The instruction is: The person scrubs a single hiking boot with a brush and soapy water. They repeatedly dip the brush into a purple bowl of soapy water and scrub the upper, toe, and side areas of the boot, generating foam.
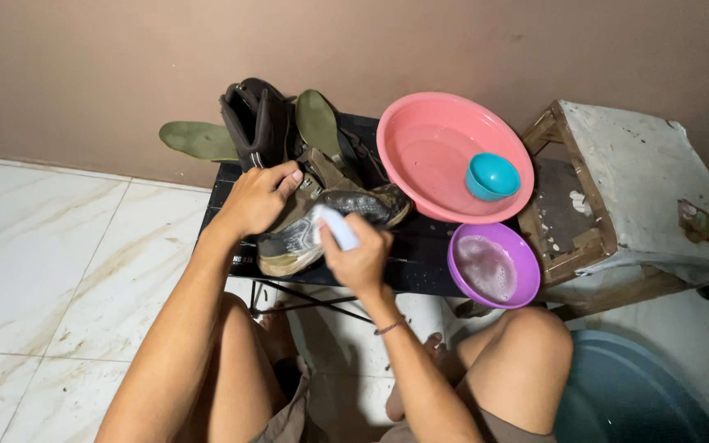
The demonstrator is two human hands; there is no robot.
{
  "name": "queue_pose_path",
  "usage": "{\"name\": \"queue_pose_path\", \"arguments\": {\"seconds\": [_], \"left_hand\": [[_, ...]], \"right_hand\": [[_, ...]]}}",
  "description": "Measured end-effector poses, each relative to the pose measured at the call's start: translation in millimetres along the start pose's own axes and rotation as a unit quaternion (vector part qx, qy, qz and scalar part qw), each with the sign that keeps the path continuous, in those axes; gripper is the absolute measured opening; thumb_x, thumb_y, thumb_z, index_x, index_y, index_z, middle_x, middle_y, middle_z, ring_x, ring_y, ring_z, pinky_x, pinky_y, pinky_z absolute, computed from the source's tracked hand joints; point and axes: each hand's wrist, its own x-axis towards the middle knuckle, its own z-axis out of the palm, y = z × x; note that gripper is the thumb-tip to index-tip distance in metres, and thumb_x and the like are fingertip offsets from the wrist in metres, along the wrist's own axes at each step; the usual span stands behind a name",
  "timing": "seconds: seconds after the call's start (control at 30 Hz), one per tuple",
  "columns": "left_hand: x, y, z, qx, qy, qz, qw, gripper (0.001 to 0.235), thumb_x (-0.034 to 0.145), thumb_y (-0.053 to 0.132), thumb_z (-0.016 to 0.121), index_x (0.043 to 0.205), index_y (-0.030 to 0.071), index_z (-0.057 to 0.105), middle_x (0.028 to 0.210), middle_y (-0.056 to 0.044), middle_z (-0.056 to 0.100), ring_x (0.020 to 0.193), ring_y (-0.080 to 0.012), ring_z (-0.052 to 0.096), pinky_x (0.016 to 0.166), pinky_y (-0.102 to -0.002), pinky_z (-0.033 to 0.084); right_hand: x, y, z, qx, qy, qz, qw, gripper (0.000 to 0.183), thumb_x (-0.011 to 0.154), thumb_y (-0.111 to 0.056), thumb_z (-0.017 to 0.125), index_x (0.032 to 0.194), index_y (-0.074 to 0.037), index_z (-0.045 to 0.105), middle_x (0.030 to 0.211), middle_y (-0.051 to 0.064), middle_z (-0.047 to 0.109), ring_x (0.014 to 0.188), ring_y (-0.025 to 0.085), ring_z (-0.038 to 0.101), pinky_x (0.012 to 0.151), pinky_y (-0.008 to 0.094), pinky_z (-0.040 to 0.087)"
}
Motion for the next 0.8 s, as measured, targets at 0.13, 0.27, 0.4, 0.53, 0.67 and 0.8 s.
{"name": "queue_pose_path", "arguments": {"seconds": [0.13,0.27,0.4,0.53,0.67,0.8], "left_hand": [[-2,0,1,-0.006,-0.003,0.003,1.0,0.041,0.122,0.047,0.05,0.099,0.017,0.067,0.09,-0.027,0.077,0.104,-0.0574,0.076,0.096,-0.065,0.058],[-1,-3,3,-0.003,0.002,0.004,1.0,0.04,0.122,0.045,0.05,0.099,0.017,0.067,0.09,-0.027,0.077,0.103,-0.0579,0.075,0.094,-0.064,0.057],[4,-6,4,0.005,0.0,-0.001,1.0,0.041,0.122,0.047,0.05,0.098,0.018,0.067,0.09,-0.026,0.077,0.103,-0.056,0.075,0.093,-0.064,0.057],[0,-4,2,0.003,-0.002,-0.009,1.0,0.041,0.121,0.048,0.05,0.098,0.02,0.068,0.088,-0.023,0.076,0.102,-0.0532,0.076,0.093,-0.062,0.058],[3,-10,5,-0.001,-0.009,-0.009,1.0,0.039,0.122,0.047,0.05,0.101,0.02,0.069,0.089,-0.025,0.077,0.104,-0.0548,0.075,0.094,-0.062,0.057],[8,-11,8,-0.001,-0.006,-0.011,1.0,0.038,0.122,0.046,0.051,0.102,0.02,0.07,0.09,-0.025,0.077,0.105,-0.0558,0.075,0.094,-0.063,0.057]], "right_hand": [[33,33,-39,-0.052,0.056,-0.002,0.997,0.03,0.086,-0.017,0.097,0.07,-0.012,0.072,0.054,0.014,0.064,0.055,0.04,0.073,0.048,0.039,0.049],[24,10,-19,-0.049,0.108,0.035,0.992,0.033,0.087,-0.017,0.094,0.068,-0.011,0.069,0.052,0.014,0.062,0.047,0.034,0.066,0.047,0.039,0.044],[-10,-38,14,0.026,0.026,0.039,0.999,0.033,0.081,-0.02,0.097,0.063,-0.017,0.07,0.049,0.01,0.061,0.047,0.033,0.071,0.045,0.034,0.046],[-5,-8,-4,0.049,-0.011,0.031,0.998,0.032,0.077,-0.019,0.099,0.064,-0.017,0.07,0.047,0.008,0.061,0.043,0.029,0.069,0.044,0.032,0.046],[29,44,-40,-0.069,0.086,0.045,0.993,0.029,0.083,-0.02,0.099,0.068,-0.015,0.074,0.052,0.012,0.064,0.05,0.036,0.07,0.048,0.038,0.047],[24,66,-26,-0.038,0.144,0.087,0.985,0.028,0.088,-0.014,0.094,0.071,-0.009,0.073,0.053,0.013,0.065,0.046,0.027,0.063,0.049,0.04,0.045]]}}
